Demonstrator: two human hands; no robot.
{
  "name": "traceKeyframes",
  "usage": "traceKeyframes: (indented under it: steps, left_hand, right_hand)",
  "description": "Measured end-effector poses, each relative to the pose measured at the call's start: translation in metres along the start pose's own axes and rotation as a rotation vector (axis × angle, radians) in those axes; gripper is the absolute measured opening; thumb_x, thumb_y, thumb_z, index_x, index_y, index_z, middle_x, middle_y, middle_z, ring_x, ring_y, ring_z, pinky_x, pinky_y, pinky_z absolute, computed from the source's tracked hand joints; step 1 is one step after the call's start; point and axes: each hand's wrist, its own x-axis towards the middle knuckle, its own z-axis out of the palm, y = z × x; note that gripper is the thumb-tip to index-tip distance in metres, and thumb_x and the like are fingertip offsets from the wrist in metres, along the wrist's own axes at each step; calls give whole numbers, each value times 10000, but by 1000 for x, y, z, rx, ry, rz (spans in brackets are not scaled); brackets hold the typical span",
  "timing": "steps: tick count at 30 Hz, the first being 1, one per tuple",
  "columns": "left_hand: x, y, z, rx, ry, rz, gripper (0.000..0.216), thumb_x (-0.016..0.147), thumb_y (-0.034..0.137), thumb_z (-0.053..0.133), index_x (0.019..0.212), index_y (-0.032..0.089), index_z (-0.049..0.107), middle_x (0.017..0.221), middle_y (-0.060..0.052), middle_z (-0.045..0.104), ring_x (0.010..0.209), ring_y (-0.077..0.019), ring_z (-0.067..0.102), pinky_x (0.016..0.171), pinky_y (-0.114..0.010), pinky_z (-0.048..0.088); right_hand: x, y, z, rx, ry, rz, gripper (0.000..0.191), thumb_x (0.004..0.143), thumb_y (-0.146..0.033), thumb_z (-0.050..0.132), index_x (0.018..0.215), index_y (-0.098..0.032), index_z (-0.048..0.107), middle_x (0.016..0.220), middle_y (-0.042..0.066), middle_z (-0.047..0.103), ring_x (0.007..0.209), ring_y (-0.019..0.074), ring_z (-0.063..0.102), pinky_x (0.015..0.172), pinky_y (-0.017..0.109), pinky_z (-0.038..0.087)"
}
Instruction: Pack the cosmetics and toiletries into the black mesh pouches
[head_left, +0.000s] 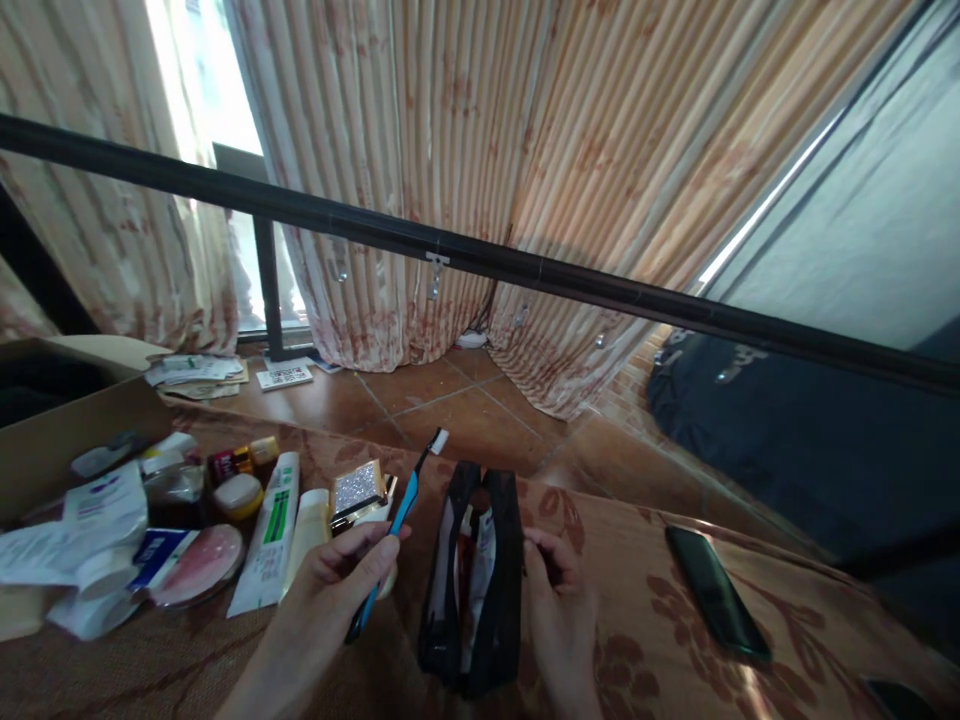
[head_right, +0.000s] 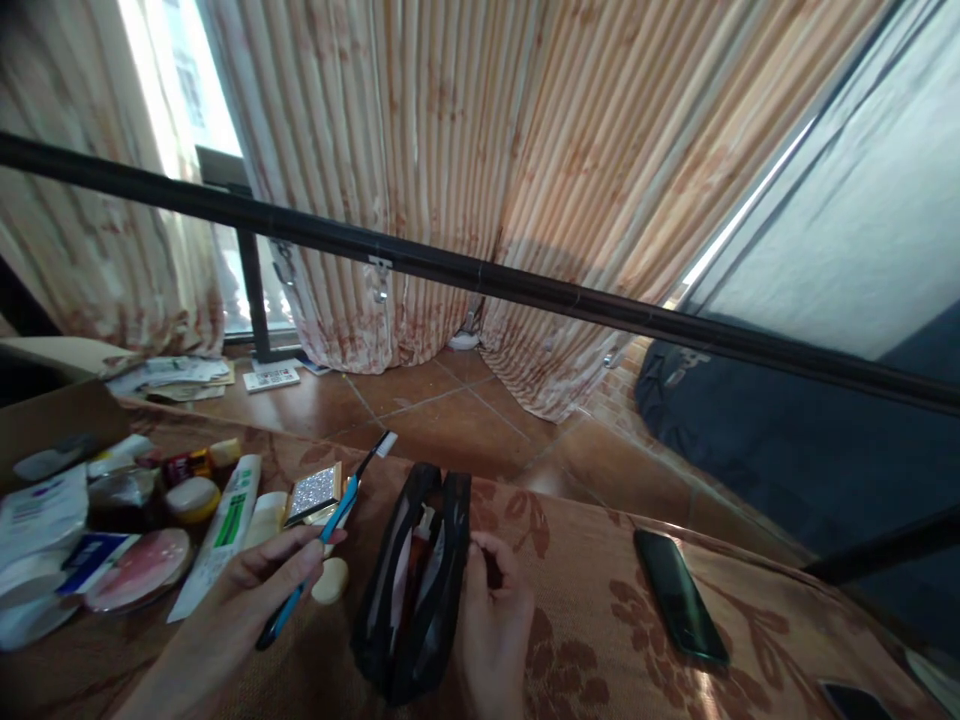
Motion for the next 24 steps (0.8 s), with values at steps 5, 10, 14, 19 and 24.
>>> traceKeyframes:
  steps: [5,10,14,19,24]
  left_hand:
    - [1,-3,-1,10,-34,-3,529,634,584,732,935,150,713,576,35,470,533,-80,345,488,-183,242]
    - [-1,0,0,15,-56,4,554,650,612,701,936,137,692,553,52,411,508,-72,311,475,-184,218]
    - [-4,2,1,4,-47,32,516,659,571,714,945,144,678,586,43,452,518,-74,343,478,-183,247]
    - [-10,5,4,-56,5,15,604,618,553,744,1052,151,622,594,48,491,526,-80,377,473,-177,283]
    - [-14,9,5,-48,31,31,587,625,517,744,1066,153,611,559,57,492,503,-84,398,446,-175,282]
  right_hand:
    - [1,1,0,-44,4,34,280,770,-419,595,854,-174,702,819,56,746,728,200,682,645,264,509]
    - [1,4,0,-50,-1,23,288,776,-427,595,857,-172,700,831,59,744,741,202,678,641,265,505]
    - [0,6,-1,-15,15,21,307,774,-445,605,865,-166,697,829,59,740,750,206,678,665,275,511]
    - [-2,6,-4,1,24,8,364,804,-496,586,902,-161,690,865,66,731,809,213,672,717,291,508]
    - [-1,8,-5,-21,7,-69,382,792,-510,603,933,-165,683,948,77,714,852,212,661,726,294,506]
